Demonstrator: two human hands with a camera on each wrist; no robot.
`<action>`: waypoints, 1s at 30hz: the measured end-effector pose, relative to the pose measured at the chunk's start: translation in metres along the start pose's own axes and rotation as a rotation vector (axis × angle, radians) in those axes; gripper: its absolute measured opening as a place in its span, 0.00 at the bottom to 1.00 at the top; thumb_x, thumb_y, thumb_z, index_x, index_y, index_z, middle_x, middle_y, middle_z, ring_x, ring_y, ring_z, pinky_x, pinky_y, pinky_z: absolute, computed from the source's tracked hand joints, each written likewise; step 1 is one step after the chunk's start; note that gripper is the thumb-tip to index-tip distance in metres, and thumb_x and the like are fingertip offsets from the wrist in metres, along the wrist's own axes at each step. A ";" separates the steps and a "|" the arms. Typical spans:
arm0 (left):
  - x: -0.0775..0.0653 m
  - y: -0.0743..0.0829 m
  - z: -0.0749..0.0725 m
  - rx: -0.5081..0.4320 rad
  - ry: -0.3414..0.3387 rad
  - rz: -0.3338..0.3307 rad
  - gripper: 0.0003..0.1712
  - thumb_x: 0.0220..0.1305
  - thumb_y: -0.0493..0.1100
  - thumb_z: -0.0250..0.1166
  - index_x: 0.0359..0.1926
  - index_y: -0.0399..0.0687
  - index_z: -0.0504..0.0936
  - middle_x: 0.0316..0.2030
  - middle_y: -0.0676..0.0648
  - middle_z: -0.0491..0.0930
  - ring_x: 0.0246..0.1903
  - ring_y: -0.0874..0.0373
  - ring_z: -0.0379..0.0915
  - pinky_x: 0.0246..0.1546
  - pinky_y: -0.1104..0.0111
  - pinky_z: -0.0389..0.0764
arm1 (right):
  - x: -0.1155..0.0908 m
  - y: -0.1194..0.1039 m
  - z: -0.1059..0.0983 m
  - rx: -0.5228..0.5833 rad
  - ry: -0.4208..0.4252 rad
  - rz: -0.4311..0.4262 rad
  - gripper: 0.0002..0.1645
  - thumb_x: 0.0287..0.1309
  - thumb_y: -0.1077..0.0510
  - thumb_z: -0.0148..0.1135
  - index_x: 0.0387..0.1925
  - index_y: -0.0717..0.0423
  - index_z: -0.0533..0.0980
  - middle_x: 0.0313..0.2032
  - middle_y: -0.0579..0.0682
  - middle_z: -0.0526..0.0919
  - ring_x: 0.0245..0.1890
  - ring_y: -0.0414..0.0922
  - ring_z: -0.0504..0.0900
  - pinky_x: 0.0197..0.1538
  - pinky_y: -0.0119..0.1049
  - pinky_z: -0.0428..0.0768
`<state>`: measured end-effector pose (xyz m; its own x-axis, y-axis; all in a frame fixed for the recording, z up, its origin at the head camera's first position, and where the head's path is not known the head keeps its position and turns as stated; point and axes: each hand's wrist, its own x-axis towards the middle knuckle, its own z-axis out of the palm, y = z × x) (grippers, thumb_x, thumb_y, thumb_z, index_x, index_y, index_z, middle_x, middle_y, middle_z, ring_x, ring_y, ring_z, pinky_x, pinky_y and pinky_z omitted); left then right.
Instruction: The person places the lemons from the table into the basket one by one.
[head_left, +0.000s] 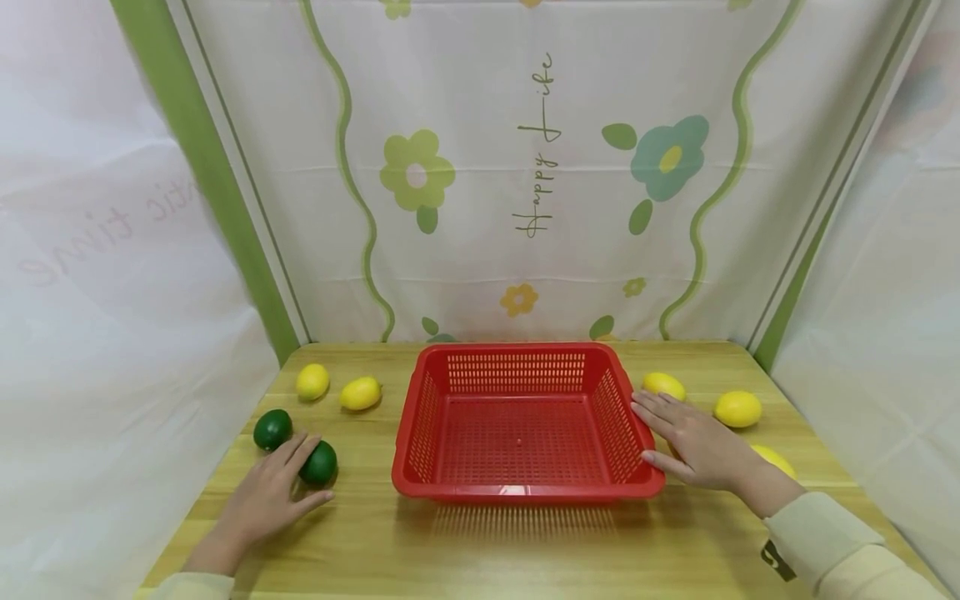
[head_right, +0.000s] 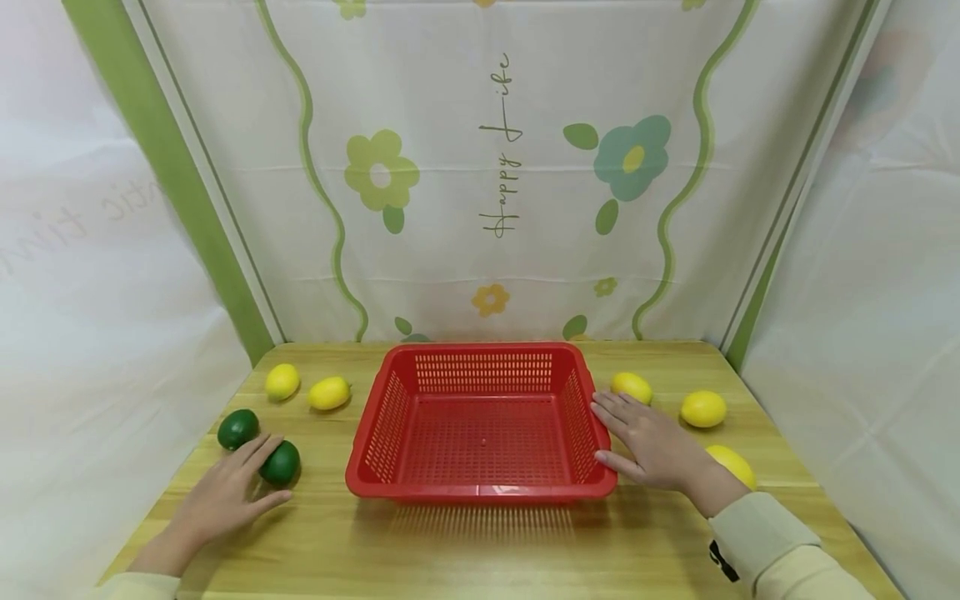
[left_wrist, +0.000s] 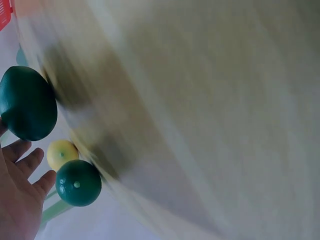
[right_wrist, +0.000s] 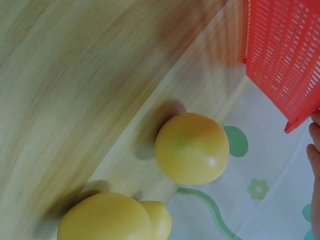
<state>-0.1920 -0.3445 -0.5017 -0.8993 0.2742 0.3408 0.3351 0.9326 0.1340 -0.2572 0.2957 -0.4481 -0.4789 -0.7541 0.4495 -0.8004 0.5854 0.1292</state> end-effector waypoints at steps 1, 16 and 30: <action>0.000 0.000 0.001 -0.007 -0.001 -0.003 0.51 0.53 0.67 0.69 0.68 0.41 0.66 0.63 0.30 0.66 0.58 0.30 0.65 0.52 0.35 0.68 | 0.000 0.000 0.000 -0.001 -0.002 0.001 0.40 0.63 0.41 0.60 0.62 0.70 0.70 0.62 0.65 0.71 0.62 0.61 0.69 0.72 0.29 0.43; 0.009 0.007 0.002 -0.106 -0.031 -0.025 0.47 0.54 0.57 0.73 0.68 0.39 0.65 0.62 0.31 0.66 0.58 0.32 0.65 0.50 0.39 0.72 | -0.002 0.001 0.003 0.018 -0.017 0.021 0.40 0.61 0.43 0.62 0.63 0.70 0.69 0.63 0.65 0.70 0.62 0.62 0.70 0.71 0.28 0.41; 0.014 0.003 0.009 -0.090 -0.015 -0.010 0.43 0.51 0.46 0.76 0.65 0.37 0.67 0.59 0.33 0.69 0.57 0.36 0.68 0.50 0.42 0.74 | -0.001 -0.001 0.002 0.023 -0.015 0.022 0.40 0.62 0.44 0.62 0.62 0.71 0.69 0.63 0.65 0.71 0.62 0.62 0.70 0.71 0.29 0.41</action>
<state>-0.2062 -0.3359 -0.5053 -0.9066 0.2689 0.3252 0.3491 0.9108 0.2203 -0.2567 0.2959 -0.4500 -0.5016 -0.7458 0.4385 -0.7978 0.5948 0.0990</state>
